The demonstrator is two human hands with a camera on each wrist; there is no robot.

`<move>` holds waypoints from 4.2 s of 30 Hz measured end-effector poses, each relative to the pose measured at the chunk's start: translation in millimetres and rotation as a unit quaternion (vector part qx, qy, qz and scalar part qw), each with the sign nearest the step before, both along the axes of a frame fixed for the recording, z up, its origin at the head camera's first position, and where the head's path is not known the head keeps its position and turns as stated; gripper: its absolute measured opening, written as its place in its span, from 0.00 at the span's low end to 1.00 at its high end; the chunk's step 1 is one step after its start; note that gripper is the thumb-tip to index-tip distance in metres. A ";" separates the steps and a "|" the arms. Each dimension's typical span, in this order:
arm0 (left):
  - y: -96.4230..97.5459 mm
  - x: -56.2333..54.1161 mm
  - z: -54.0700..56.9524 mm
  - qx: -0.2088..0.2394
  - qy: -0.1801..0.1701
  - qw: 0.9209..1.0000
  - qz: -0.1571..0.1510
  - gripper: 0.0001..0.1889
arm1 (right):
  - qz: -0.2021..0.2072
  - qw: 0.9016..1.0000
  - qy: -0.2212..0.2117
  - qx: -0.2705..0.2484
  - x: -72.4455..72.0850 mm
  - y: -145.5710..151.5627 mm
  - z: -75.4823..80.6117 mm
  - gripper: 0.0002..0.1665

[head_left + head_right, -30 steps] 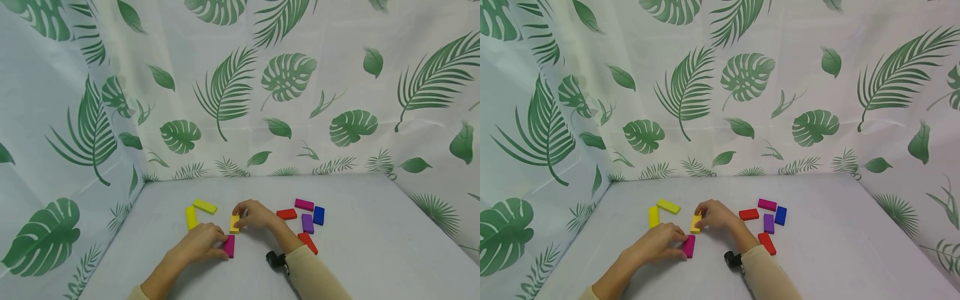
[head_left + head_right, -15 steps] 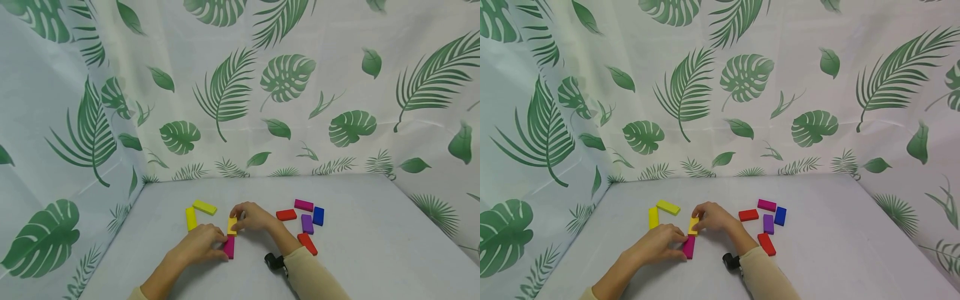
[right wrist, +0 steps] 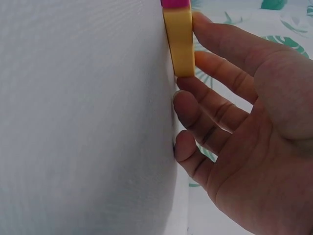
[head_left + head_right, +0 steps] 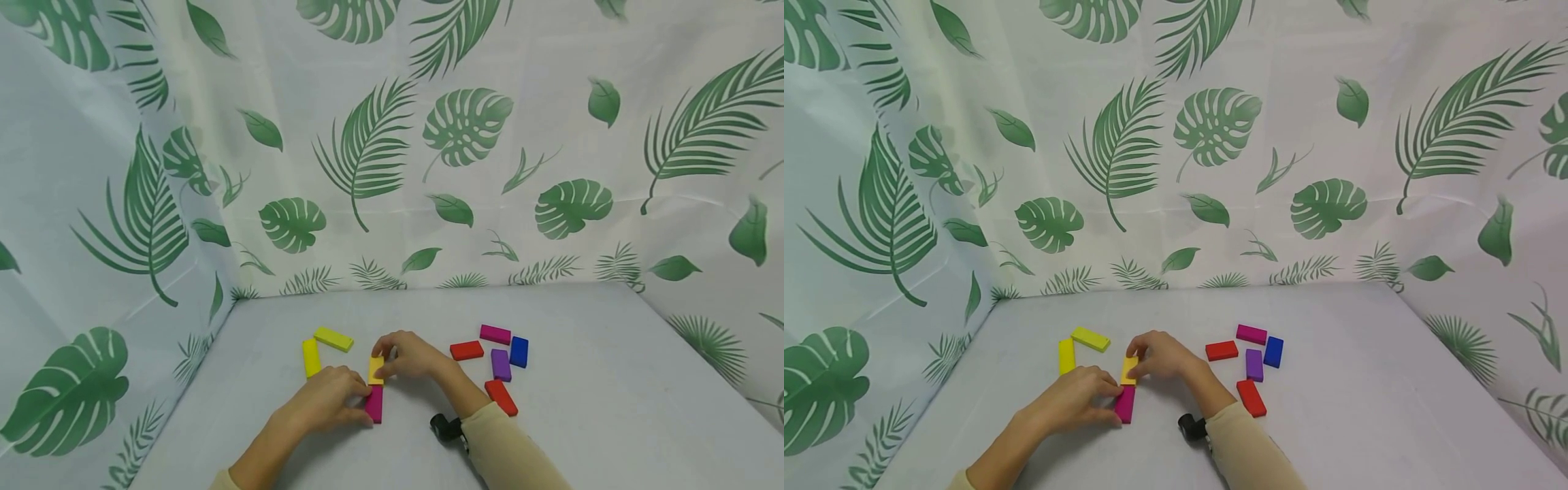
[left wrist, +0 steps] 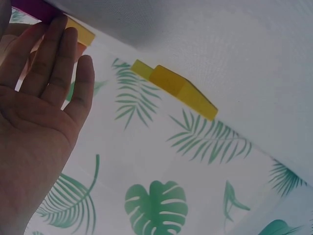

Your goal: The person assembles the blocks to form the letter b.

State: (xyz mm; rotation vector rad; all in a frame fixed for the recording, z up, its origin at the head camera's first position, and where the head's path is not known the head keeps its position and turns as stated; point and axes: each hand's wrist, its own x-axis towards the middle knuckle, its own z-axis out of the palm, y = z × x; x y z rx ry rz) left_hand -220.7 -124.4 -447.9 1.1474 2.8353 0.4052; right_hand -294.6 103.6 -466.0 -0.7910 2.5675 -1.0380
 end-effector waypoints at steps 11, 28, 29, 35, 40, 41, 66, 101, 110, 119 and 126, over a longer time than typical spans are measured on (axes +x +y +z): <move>1.6 1.2 1.4 -0.020 0.003 1.000 0.010 0.27 | 0.010 1.000 0.000 -0.005 0.6 0.8 1.4 0.15; 1.6 3.8 0.6 -0.009 0.016 1.000 0.021 0.28 | 0.010 1.000 -0.004 -0.010 1.0 0.1 0.4 0.14; 1.9 3.7 0.9 -0.014 0.017 1.000 0.019 0.28 | 0.010 1.000 -0.003 -0.009 1.0 -0.1 0.4 0.14; 2.5 3.1 3.2 -0.025 0.018 0.999 0.010 0.29 | 0.010 1.000 -0.001 -0.007 0.4 0.1 -0.2 0.14; 1.3 2.0 4.2 -0.019 0.022 1.000 -0.003 0.28 | 0.019 1.000 -0.001 -0.013 -1.6 1.8 -0.6 0.16; 0.9 1.9 4.1 -0.018 0.023 1.000 -0.005 0.28 | 0.021 1.000 -0.002 -0.015 -1.9 2.4 -0.8 0.16; -0.7 2.1 0.5 -0.005 0.034 0.999 -0.009 0.28 | -0.028 0.994 0.110 0.001 -19.2 -38.7 12.9 0.21; 0.2 4.1 1.8 -0.005 0.023 1.000 -0.012 0.27 | 0.064 0.974 0.106 0.190 -22.0 -70.3 8.3 0.26; 0.7 4.8 1.9 -0.007 0.016 1.000 -0.006 0.27 | 0.056 0.972 0.114 0.199 -20.2 -71.4 8.8 0.26; 0.0 4.8 1.9 -0.006 0.014 1.000 -0.008 0.27 | 0.058 0.971 0.122 0.198 -20.8 -69.0 7.2 0.27; 0.2 4.6 0.7 -0.001 0.014 1.000 -0.011 0.27 | 0.041 0.963 0.150 0.219 -22.8 -66.0 3.4 0.25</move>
